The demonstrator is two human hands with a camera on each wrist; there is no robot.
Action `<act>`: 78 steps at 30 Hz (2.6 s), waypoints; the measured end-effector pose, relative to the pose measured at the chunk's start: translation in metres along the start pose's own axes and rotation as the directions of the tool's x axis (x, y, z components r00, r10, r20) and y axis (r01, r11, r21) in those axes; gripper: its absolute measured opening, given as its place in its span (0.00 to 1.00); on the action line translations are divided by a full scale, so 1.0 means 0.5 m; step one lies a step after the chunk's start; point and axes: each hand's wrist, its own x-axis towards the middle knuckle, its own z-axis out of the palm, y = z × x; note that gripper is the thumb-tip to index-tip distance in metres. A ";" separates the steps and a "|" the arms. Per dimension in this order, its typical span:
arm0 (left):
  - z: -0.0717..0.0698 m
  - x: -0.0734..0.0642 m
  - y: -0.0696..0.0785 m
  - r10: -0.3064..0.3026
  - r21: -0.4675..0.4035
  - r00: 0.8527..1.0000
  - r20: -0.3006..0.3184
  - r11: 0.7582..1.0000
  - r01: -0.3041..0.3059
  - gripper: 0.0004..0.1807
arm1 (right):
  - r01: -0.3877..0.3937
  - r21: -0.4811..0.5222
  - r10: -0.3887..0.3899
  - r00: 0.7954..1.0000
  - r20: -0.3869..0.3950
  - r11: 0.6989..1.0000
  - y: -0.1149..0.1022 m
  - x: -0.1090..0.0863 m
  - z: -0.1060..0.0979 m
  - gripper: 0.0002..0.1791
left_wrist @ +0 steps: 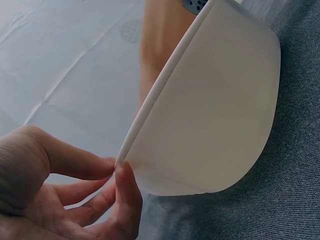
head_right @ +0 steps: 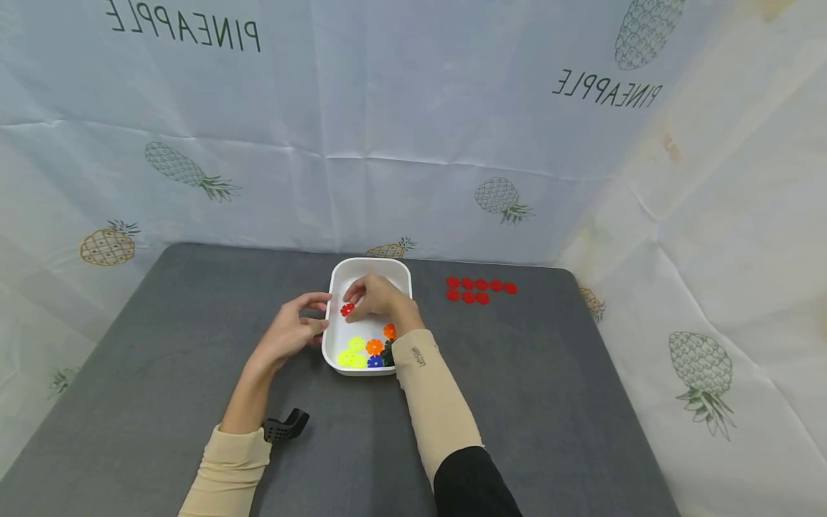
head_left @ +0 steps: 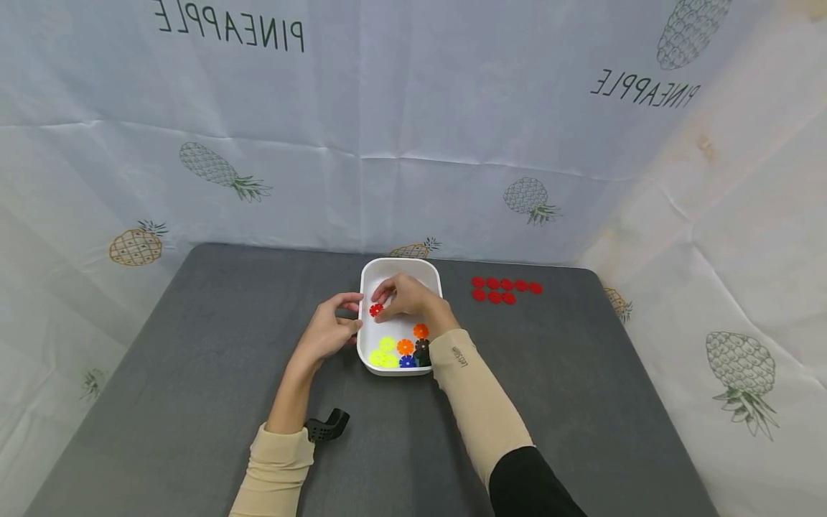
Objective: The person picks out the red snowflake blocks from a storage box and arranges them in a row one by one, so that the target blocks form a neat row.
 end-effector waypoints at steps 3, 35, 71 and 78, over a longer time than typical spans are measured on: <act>0.000 0.001 -0.001 0.002 0.002 1.000 0.001 1.000 -0.002 0.30 | -0.002 -0.009 0.002 1.000 0.003 1.000 0.001 0.002 -0.002 0.15; 0.000 0.002 -0.002 -0.005 -0.006 1.000 0.007 1.000 0.005 0.29 | 0.060 0.095 -0.053 0.996 -0.073 0.994 0.007 0.009 -0.003 0.16; 0.003 -0.004 -0.005 0.004 -0.003 1.000 -0.021 1.000 -0.004 0.30 | -0.132 -0.030 0.121 0.961 -0.251 0.991 0.300 -0.269 -0.341 0.22; 0.001 -0.005 -0.004 0.008 -0.001 1.000 -0.017 1.000 -0.009 0.30 | -0.192 -0.040 0.178 0.955 -0.236 0.981 0.352 -0.317 -0.344 0.24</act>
